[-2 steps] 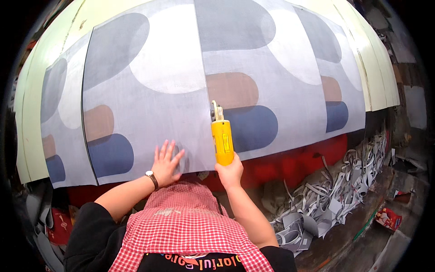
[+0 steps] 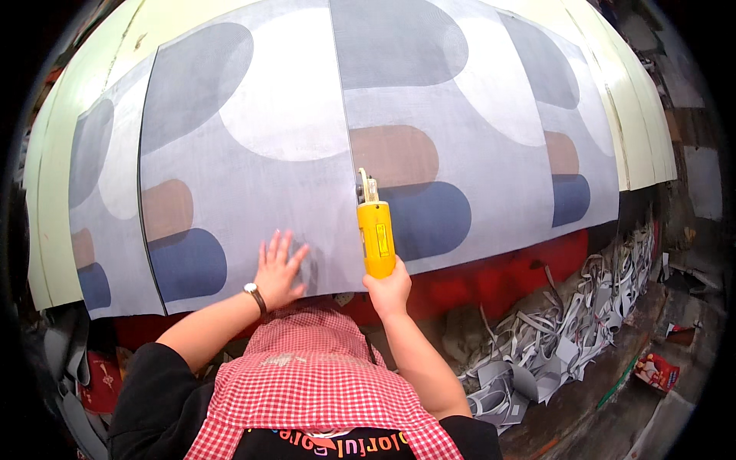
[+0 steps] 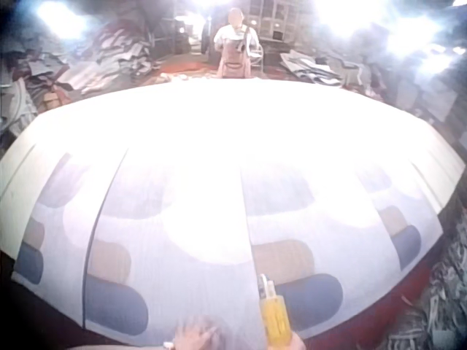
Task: The person cuts patterned fabric sheets using an electric rotary cutter on a large table, then stacks the finished pieces and unrolls more material from a roll.
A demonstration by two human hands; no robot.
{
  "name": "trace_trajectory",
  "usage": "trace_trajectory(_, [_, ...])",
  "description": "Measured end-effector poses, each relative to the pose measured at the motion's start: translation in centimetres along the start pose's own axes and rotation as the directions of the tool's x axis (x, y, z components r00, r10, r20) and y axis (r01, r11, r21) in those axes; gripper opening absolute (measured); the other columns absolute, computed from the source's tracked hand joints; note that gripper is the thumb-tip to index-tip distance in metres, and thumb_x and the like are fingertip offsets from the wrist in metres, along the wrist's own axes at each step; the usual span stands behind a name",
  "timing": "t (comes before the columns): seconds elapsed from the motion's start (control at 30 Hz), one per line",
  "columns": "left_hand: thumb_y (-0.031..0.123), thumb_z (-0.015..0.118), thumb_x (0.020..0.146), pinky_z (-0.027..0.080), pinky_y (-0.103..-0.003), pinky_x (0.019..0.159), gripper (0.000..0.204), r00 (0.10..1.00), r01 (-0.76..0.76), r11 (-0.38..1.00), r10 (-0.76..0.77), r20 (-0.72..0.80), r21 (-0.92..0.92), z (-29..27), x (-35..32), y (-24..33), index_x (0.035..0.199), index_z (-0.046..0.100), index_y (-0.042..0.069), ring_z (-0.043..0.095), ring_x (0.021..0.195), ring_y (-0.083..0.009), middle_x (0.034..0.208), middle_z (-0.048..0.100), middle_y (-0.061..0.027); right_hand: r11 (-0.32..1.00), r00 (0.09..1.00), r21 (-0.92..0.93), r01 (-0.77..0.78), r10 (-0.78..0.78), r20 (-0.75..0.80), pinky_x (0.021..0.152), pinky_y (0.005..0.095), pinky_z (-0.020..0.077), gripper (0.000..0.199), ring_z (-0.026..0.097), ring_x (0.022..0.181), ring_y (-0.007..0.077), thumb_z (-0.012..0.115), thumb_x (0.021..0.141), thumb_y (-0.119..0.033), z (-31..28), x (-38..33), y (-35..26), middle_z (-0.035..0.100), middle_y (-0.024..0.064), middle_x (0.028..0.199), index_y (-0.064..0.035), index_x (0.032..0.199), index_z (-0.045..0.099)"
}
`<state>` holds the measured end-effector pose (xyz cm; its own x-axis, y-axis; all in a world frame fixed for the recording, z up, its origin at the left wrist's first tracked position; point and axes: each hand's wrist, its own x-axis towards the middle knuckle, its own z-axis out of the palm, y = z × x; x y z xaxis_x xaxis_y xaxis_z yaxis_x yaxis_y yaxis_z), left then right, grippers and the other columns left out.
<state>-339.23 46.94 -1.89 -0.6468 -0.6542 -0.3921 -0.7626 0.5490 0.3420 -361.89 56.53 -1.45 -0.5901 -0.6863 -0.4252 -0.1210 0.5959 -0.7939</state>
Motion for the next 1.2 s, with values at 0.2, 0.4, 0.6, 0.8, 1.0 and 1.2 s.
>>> trace_trajectory(0.2, [0.045, 0.065, 0.072, 0.014, -0.058, 0.102, 0.087, 0.903, 0.347, 0.937, -0.345, -0.256, -0.04, -5.3, 11.8, -7.1, 0.139, 0.019, 0.015, 0.005, 0.132, -0.0435, 0.144, 0.003, -0.0239, 0.999, 0.999, 0.021, 0.035, -0.034, -0.019, 0.072, 0.0307, 0.0472, 0.044, 0.061, 0.079, 0.0202, 0.066, 0.057, -0.009, 2.5, 5.1, -2.9, 0.063, 0.011, 0.086, 0.0014, 0.098, 0.055])
trace_trajectory(0.4, [0.062, 0.066, 0.063, 0.012, -0.064, 0.099, 0.112, 0.713, 0.697, 0.693, -0.698, 0.071, -0.186, -13.0, 20.9, -11.1, 0.142, 0.001, 0.017, -0.005, 0.133, -0.0424, 0.145, -0.007, -0.0223, 0.997, 0.998, 0.051, 0.058, -0.056, -0.03, 0.068, 0.0287, 0.047, 0.04, 0.06, 0.074, 0.0172, 0.065, 0.058, -0.006, 4.8, 10.0, -6.3, 0.062, 0.0087, 0.082, 0.002, 0.096, 0.055])
trace_trajectory(0.6, [0.067, 0.072, 0.048, 0.008, -0.067, 0.096, 0.137, 0.638, 0.762, 0.645, -0.733, 0.237, -0.058, -13.8, 22.9, -10.1, 0.138, -0.019, 0.016, -0.015, 0.13, -0.0459, 0.141, -0.019, -0.0267, 0.995, 0.995, 0.058, 0.082, -0.079, -0.055, 0.064, 0.0262, 0.0466, 0.038, 0.057, 0.072, 0.0135, 0.062, 0.058, 0.0, 7.2, 14.9, -10.2, 0.06, 0.0067, 0.081, 0.0042, 0.095, 0.054])
trace_trajectory(0.8, [0.064, 0.075, 0.048, 0.005, -0.067, 0.096, 0.141, 0.638, 0.761, 0.642, -0.719, 0.276, -0.088, -14.3, 23.0, -10.2, 0.136, -0.024, 0.013, -0.02, 0.128, -0.047, 0.138, -0.024, -0.0282, 0.993, 0.994, 0.071, 0.098, -0.094, -0.051, 0.07, 0.0304, 0.0476, 0.039, 0.062, 0.077, 0.0217, 0.065, 0.058, -0.006, 9.8, 20.1, -13.8, 0.063, 0.0118, 0.083, 0.0022, 0.094, 0.055])
trace_trajectory(1.0, [0.064, 0.074, 0.049, 0.006, -0.066, 0.097, 0.14, 0.611, 0.776, 0.629, -0.726, 0.314, -0.055, -15.0, 23.3, -10.0, 0.136, -0.022, 0.011, -0.019, 0.128, -0.0468, 0.139, -0.022, -0.0281, 0.989, 0.994, 0.106, 0.107, -0.104, -0.033, 0.063, 0.0297, 0.0472, 0.036, 0.058, 0.071, 0.0181, 0.063, 0.057, -0.002, 12.3, 25.6, -16.6, 0.061, 0.0095, 0.08, 0.0031, 0.091, 0.054])
trace_trajectory(1.2, [0.062, 0.076, 0.047, 0.005, -0.067, 0.097, 0.142, 0.613, 0.775, 0.627, -0.719, 0.327, -0.076, -15.5, 23.6, -10.1, 0.136, -0.021, 0.008, -0.021, 0.127, -0.048, 0.138, -0.023, -0.0301, 0.987, 0.994, 0.118, 0.105, -0.106, 0.002, 0.068, 0.0328, 0.0478, 0.038, 0.061, 0.076, 0.0233, 0.065, 0.057, -0.006, 14.4, 31.2, -20.0, 0.063, 0.0123, 0.083, 0.0025, 0.092, 0.055])
